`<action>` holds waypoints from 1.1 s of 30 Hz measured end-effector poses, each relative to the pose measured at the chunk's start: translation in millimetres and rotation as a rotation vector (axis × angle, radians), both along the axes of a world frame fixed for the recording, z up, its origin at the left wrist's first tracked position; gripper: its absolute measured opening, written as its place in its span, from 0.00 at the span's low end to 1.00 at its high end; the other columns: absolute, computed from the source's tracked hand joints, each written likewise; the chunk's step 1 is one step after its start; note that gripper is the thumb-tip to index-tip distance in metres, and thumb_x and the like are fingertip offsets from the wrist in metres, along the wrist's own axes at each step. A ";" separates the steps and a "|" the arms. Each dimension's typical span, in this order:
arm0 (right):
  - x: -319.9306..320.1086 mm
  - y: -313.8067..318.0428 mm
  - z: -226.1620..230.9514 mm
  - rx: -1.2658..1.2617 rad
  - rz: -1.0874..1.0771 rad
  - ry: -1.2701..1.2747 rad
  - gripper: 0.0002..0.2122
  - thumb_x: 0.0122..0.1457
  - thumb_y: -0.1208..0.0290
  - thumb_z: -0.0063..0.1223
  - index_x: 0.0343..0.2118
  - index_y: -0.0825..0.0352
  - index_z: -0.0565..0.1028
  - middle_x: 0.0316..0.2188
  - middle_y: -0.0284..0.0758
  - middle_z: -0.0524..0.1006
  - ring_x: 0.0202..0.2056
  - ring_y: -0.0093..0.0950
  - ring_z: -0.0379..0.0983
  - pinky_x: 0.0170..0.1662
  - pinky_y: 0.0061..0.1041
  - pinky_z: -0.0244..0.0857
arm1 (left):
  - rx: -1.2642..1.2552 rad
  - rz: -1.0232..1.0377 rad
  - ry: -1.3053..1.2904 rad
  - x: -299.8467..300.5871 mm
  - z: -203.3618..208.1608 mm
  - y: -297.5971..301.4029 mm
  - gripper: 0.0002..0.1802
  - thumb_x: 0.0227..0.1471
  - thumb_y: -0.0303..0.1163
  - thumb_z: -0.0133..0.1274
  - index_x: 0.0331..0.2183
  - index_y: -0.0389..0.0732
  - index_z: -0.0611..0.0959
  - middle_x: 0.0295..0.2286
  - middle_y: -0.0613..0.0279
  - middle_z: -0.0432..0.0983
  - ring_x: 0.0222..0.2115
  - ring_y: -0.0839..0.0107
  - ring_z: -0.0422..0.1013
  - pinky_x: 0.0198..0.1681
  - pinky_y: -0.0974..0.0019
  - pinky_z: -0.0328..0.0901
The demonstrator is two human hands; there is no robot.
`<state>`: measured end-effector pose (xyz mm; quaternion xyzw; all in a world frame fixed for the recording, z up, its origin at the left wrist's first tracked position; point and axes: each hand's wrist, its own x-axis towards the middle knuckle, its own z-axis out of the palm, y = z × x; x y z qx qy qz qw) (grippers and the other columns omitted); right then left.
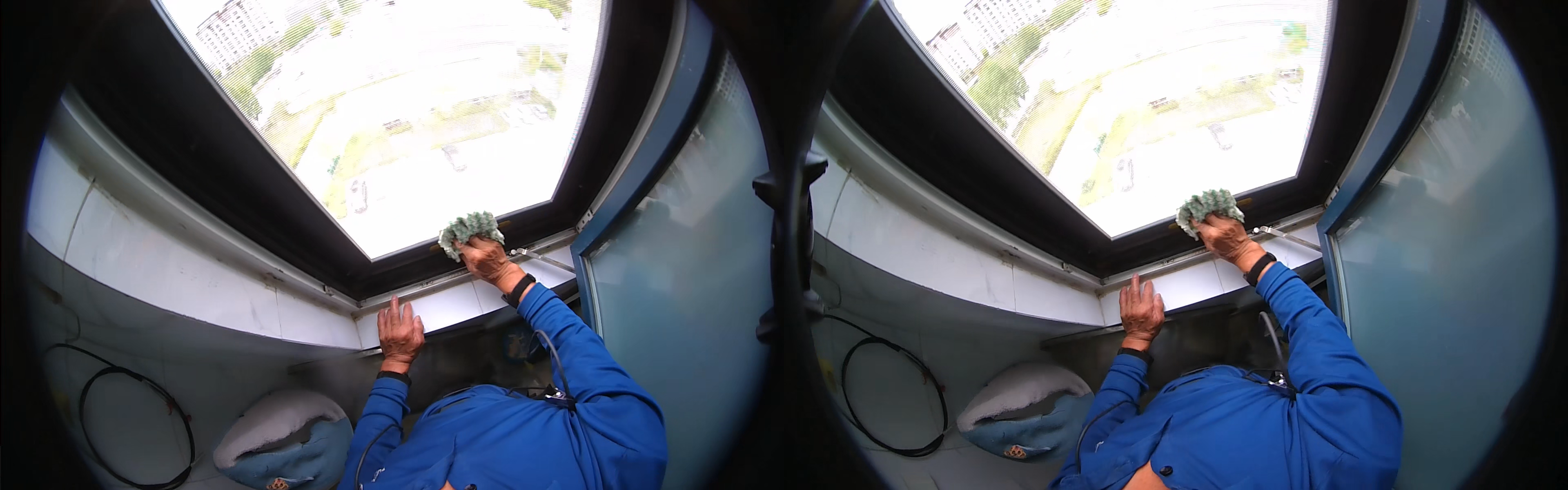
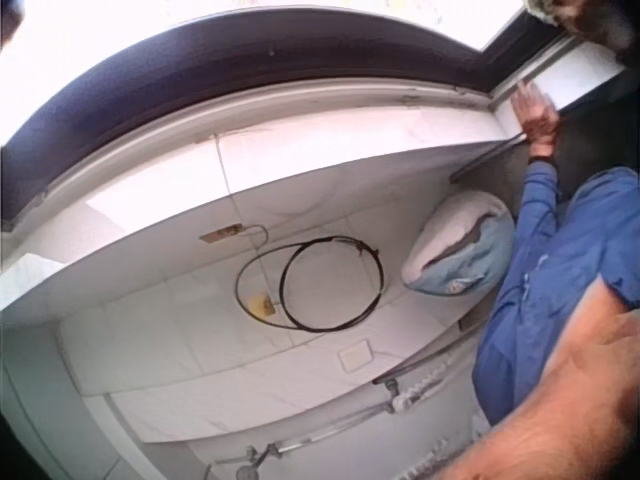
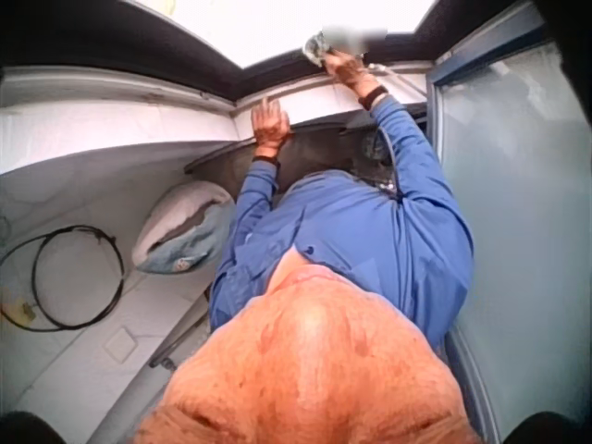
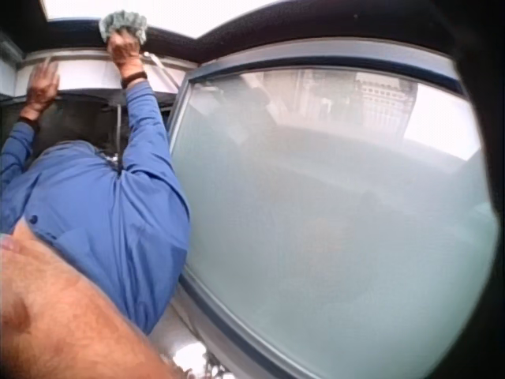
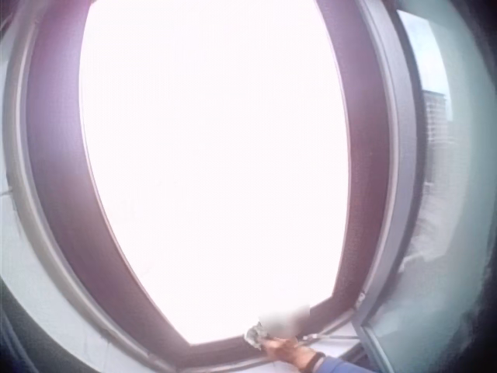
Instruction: The person wipes the window screen and frame with a cloth, then cleans the glass pane. They move to the bathroom sink, rinse the cloth under running water, wring it out, and return to wipe the window frame again.
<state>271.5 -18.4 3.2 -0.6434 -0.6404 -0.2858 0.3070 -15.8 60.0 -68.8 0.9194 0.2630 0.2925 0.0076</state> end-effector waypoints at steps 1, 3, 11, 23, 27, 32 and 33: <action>5.9 -7.8 -3.6 -0.034 -0.027 0.088 0.14 0.53 0.77 0.58 0.44 0.65 0.84 0.35 0.41 0.80 0.37 0.39 0.79 0.47 0.33 0.74 | -0.028 0.012 0.011 0.4 0.9 -0.8 0.22 0.53 0.37 0.55 0.47 0.35 0.82 0.56 0.37 0.70 0.51 0.47 0.71 0.62 0.43 0.60; 23.0 -15.2 6.1 -0.010 -0.098 0.006 0.17 0.53 0.77 0.57 0.47 0.65 0.82 0.48 0.46 0.80 0.46 0.42 0.80 0.56 0.34 0.71 | -0.009 0.002 0.000 0.8 2.4 -1.7 0.22 0.53 0.37 0.55 0.47 0.35 0.82 0.56 0.38 0.70 0.52 0.47 0.71 0.62 0.43 0.60; 87.8 15.3 193.8 0.532 -0.283 -0.162 0.26 0.56 0.74 0.62 0.58 0.69 0.72 0.54 0.54 0.73 0.54 0.53 0.70 0.60 0.50 0.64 | 0.080 0.004 0.002 2.5 4.2 0.3 0.24 0.51 0.38 0.58 0.47 0.34 0.83 0.57 0.38 0.70 0.47 0.49 0.73 0.61 0.43 0.61; -19.5 55.9 31.1 0.446 -0.480 0.738 0.25 0.62 0.75 0.52 0.63 0.73 0.66 0.61 0.59 0.65 0.64 0.59 0.57 0.71 0.51 0.45 | 0.053 0.026 0.030 2.1 -1.1 0.6 0.23 0.52 0.38 0.58 0.47 0.35 0.84 0.57 0.39 0.69 0.51 0.49 0.72 0.62 0.44 0.60; -57.0 56.9 3.1 0.352 -0.557 0.635 0.23 0.64 0.68 0.52 0.60 0.73 0.70 0.59 0.57 0.66 0.61 0.60 0.57 0.68 0.56 0.46 | 0.059 0.022 0.033 1.4 -3.0 1.8 0.23 0.53 0.38 0.56 0.48 0.35 0.84 0.57 0.38 0.70 0.53 0.47 0.71 0.62 0.43 0.60; 12.8 21.0 7.8 0.262 -0.819 0.602 0.13 0.62 0.70 0.47 0.43 0.71 0.79 0.46 0.53 0.77 0.52 0.54 0.67 0.59 0.51 0.56 | 0.029 -0.001 0.024 0.3 -3.6 1.8 0.23 0.52 0.37 0.57 0.48 0.34 0.83 0.58 0.37 0.68 0.53 0.46 0.70 0.63 0.43 0.59; 34.7 19.8 16.9 0.283 -0.861 0.687 0.12 0.62 0.71 0.46 0.37 0.71 0.80 0.41 0.53 0.79 0.48 0.54 0.70 0.55 0.50 0.60 | 0.050 -0.005 0.010 0.7 -3.3 2.1 0.23 0.52 0.37 0.58 0.47 0.34 0.83 0.57 0.37 0.69 0.53 0.46 0.70 0.62 0.42 0.60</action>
